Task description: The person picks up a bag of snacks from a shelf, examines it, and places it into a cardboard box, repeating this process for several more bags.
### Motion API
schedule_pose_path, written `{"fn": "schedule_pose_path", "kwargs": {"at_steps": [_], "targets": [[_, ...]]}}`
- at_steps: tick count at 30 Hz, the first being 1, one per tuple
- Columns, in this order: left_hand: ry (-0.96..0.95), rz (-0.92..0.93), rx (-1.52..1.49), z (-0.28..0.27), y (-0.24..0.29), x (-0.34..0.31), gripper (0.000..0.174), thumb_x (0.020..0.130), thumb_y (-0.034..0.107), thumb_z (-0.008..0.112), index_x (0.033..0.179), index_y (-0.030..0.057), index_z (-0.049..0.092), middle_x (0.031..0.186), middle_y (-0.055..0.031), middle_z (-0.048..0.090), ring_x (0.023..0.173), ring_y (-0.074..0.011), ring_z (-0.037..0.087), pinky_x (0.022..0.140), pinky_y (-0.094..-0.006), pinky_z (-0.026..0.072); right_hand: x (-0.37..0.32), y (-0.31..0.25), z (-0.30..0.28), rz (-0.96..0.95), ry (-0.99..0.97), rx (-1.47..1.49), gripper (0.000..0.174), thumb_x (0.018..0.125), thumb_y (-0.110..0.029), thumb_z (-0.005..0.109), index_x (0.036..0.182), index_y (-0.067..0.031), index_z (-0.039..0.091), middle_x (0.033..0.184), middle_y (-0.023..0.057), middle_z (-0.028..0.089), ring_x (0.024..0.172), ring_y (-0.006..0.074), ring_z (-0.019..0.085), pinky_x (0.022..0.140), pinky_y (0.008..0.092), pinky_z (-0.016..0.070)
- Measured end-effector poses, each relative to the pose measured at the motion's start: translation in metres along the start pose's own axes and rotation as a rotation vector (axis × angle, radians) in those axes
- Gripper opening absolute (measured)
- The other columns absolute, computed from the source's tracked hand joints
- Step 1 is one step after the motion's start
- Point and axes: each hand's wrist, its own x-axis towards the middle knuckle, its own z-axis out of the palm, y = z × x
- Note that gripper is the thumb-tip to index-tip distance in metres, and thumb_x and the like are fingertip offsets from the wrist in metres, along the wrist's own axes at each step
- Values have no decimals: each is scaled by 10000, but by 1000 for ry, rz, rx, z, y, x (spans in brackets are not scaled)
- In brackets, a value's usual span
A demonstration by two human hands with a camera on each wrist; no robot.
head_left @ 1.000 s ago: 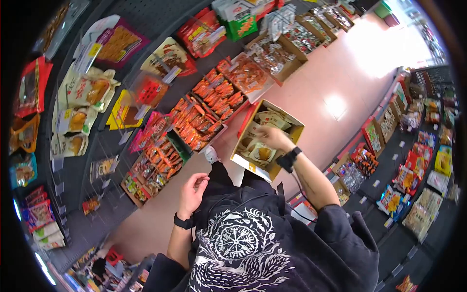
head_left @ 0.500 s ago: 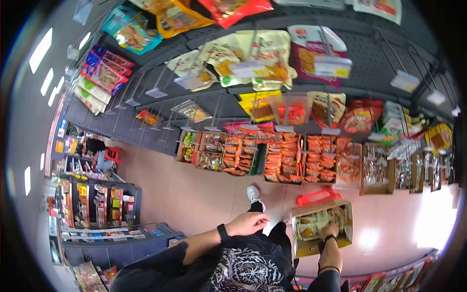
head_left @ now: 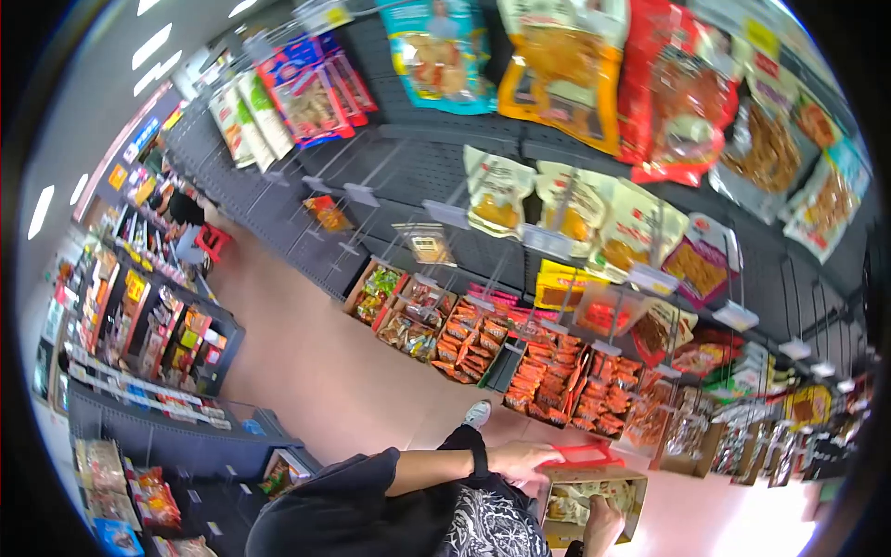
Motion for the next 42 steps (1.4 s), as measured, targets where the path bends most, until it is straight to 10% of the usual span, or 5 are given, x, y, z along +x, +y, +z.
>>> {"fn": "schedule_pose_path", "kwargs": {"at_steps": [1,7,14,27,42], "targets": [[31,1,-4,-5,2,1,348,871,262,619,1164,86,551,1120,-124,615,1018,-300,600,832,-385,483,23,-32,-48,-242,-2,3,210,938,-135,536,1075,-11,635,1036,203,631,1008,352,588,895,401,460],[300,449,-126,-61,-9,-16,325,855,182,644,1153,57,610,1223,-136,584,1147,-295,549,943,-379,452,119,-165,-90,-649,202,265,219,692,-6,634,892,-88,671,795,75,623,726,249,615,641,364,483],[996,-5,-633,-166,-48,-88,214,883,82,627,1084,12,645,1011,-92,693,901,-143,647,791,-289,506,183,-285,-49,-676,438,326,330,714,-51,714,1037,-33,649,1150,137,606,1155,345,537,932,426,457],[986,216,-539,-300,-95,-70,284,932,240,604,1065,-7,651,941,-99,704,863,-97,618,742,-279,499,269,-361,34,-484,523,99,689,766,-251,698,1371,-62,427,1494,139,313,1411,395,173,1117,575,96],[888,363,-684,-329,-104,-52,383,967,300,544,1126,-43,606,973,-76,683,878,-79,549,769,-281,475,317,-362,55,-459,736,-118,570,895,-325,571,1332,15,437,1373,195,428,1347,487,228,1090,590,203]]}}
